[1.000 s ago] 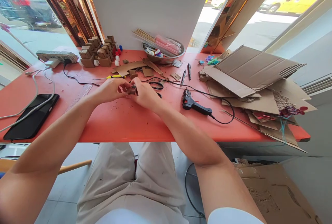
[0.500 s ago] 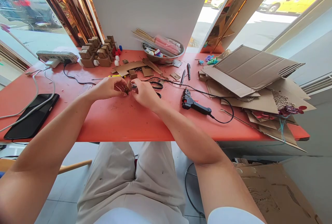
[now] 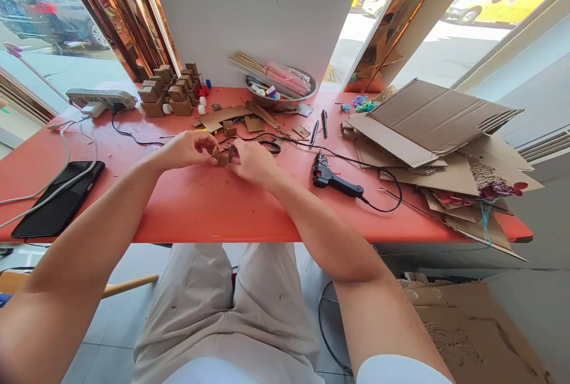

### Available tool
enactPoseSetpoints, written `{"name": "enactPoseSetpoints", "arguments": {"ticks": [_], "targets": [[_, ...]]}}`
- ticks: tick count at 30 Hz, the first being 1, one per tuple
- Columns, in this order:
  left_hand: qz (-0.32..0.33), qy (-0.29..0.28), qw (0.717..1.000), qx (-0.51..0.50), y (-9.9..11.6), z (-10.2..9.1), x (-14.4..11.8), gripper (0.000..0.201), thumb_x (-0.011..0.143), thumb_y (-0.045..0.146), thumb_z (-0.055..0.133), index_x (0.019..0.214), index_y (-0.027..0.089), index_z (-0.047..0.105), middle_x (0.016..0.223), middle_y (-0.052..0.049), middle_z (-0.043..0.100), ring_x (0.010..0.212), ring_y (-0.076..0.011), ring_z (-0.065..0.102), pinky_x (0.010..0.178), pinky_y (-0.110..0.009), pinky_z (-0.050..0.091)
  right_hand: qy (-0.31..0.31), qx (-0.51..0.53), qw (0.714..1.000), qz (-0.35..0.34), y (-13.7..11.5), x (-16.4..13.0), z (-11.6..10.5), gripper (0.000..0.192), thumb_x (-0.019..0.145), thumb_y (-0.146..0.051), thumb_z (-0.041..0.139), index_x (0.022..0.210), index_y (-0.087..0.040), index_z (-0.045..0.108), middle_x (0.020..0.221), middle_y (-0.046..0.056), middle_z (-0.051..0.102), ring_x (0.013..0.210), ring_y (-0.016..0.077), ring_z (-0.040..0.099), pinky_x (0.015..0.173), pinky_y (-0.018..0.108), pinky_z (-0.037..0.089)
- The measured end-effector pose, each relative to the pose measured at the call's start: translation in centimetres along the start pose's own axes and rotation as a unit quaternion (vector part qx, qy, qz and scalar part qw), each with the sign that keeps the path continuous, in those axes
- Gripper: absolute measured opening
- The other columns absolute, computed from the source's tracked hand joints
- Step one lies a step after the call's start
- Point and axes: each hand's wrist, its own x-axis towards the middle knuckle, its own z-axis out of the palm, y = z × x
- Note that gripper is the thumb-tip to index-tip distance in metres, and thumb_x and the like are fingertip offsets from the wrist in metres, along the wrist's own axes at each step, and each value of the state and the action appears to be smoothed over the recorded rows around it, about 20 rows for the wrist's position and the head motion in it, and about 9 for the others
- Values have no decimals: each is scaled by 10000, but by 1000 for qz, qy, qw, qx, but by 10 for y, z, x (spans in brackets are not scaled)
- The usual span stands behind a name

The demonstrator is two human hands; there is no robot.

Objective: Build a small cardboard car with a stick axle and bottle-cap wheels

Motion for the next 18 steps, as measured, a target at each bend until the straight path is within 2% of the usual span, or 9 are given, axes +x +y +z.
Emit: {"name": "enactPoseSetpoints", "arguments": {"ticks": [4, 11, 18], "targets": [[-2, -3, 1000, -8, -1, -1, 0, 231, 599, 359, 773, 777, 220, 728, 737, 17, 738, 742, -179, 682, 721, -291, 535, 46, 72, 995, -41, 8, 4, 6, 213, 868, -169, 763, 1080, -163, 739, 963, 75, 809, 902, 243, 748, 792, 288, 478], [-14, -24, 997, -68, -6, -3, 2, 290, 570, 393, 831, 772, 218, 719, 740, 17, 739, 735, -171, 694, 724, -290, 562, 15, 18, 1000, -14, 6, 5, 5, 113, 842, -141, 768, 951, -158, 746, 896, 77, 776, 846, 237, 705, 750, 288, 431], [2, 1, 1000, -28, -1, 0, -1, 228, 588, 358, 805, 746, 223, 711, 734, 16, 732, 773, -185, 698, 784, -315, 574, 1, 2, 1000, 5, -2, 2, -3, 103, 853, -135, 735, 953, -158, 741, 882, 76, 773, 841, 240, 707, 729, 283, 425]]}}
